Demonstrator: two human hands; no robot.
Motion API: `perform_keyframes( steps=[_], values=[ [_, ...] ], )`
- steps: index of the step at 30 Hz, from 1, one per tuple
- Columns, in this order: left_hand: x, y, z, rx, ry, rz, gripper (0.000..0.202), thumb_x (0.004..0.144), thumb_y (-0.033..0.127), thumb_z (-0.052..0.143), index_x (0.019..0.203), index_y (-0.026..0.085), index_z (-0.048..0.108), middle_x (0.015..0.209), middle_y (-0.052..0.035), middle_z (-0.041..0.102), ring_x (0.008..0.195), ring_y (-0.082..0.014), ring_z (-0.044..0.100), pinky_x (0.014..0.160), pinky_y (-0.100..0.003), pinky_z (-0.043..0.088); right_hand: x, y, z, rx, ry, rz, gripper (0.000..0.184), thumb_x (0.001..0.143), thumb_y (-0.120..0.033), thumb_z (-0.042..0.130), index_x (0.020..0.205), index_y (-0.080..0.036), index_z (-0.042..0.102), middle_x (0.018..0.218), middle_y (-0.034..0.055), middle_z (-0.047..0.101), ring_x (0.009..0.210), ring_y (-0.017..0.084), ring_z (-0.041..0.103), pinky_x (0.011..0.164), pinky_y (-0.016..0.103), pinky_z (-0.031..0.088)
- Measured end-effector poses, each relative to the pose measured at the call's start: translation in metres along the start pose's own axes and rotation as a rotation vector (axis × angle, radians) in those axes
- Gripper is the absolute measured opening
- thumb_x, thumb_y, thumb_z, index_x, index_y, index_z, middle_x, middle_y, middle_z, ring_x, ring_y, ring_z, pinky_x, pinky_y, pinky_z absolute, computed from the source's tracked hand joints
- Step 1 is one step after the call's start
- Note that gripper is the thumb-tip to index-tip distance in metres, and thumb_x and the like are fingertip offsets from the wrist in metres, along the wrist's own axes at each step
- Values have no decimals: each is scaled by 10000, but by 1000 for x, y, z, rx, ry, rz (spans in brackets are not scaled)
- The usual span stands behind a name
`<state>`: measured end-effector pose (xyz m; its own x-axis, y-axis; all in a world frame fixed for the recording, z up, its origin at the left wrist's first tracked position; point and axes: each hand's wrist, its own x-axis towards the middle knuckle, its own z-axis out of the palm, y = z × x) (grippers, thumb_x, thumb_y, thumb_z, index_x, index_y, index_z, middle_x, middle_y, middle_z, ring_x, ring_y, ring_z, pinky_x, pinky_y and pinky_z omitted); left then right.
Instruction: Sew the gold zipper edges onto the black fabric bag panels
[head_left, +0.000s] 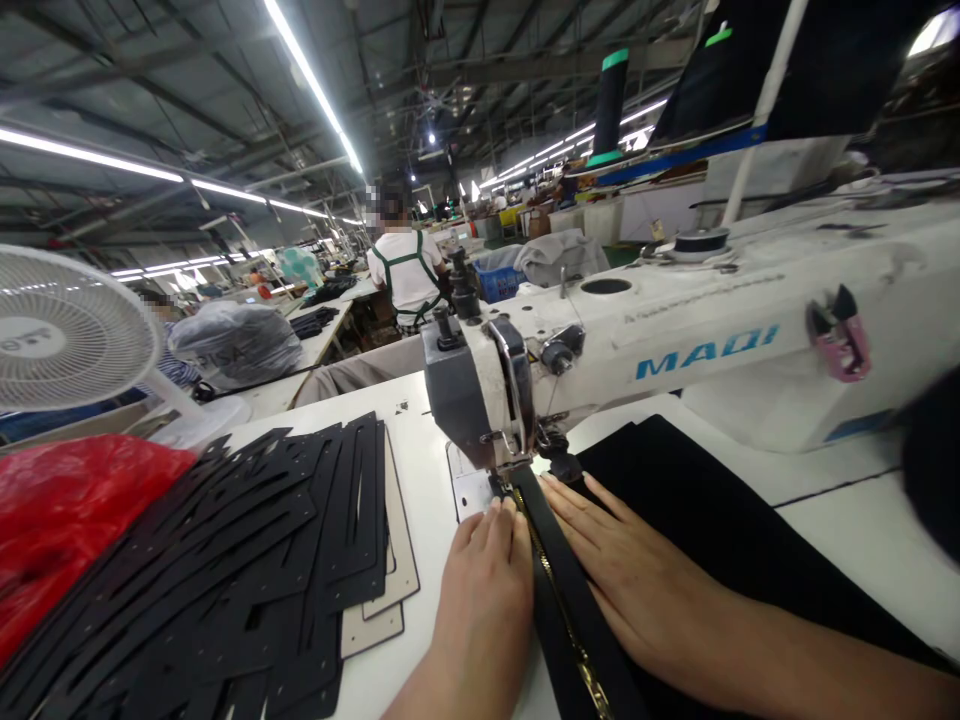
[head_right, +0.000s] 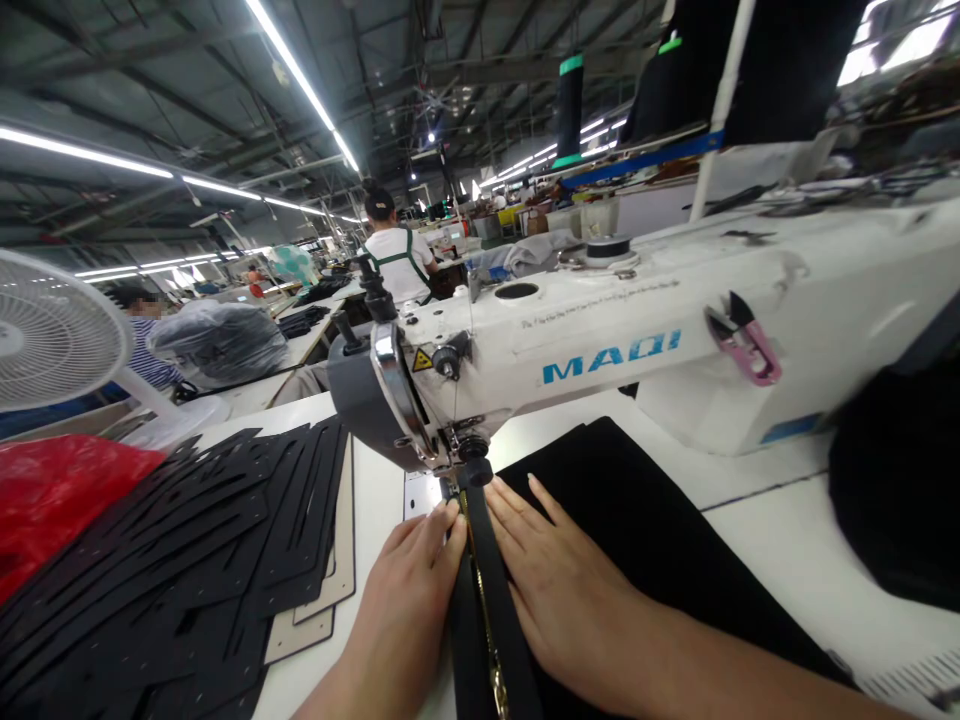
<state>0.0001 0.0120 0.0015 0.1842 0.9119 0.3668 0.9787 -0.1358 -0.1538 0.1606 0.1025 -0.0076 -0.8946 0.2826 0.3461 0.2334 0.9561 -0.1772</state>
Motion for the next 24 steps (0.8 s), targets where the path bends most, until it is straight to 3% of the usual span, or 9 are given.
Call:
perform_keyframes(
  steps=[12,17,21,24],
  values=[
    [1,-6,9,-66,41,6,296,870,49,407,1135,102,528,1070,-168,604,991,-245,608,831,-390,544,2,9,14,-3,74,-43,497,930,-274,377,1414,-220,275,1407,100,366,1291,251,334,1046,503,301],
    [3,-15,12,-61,116,61,288,874,62,404,1120,110,545,1015,-154,635,952,-228,627,810,-373,557,13,13,0,67,28,-53,469,937,-266,367,1400,-211,314,1393,110,390,1299,253,319,1053,510,279],
    [-6,-15,12,-6,199,128,278,879,84,402,1102,107,566,1095,-145,642,1000,-229,624,845,-350,548,1,0,-23,-30,31,-87,444,910,-236,381,1346,-160,418,1327,130,477,1254,253,398,1001,474,378],
    [-21,-11,12,43,297,187,255,907,127,384,1037,125,603,1080,-100,670,948,-214,654,810,-317,566,-26,-20,-17,-144,166,-165,341,877,-178,392,1156,-160,588,1131,99,627,1087,220,559,946,362,458]
  ],
)
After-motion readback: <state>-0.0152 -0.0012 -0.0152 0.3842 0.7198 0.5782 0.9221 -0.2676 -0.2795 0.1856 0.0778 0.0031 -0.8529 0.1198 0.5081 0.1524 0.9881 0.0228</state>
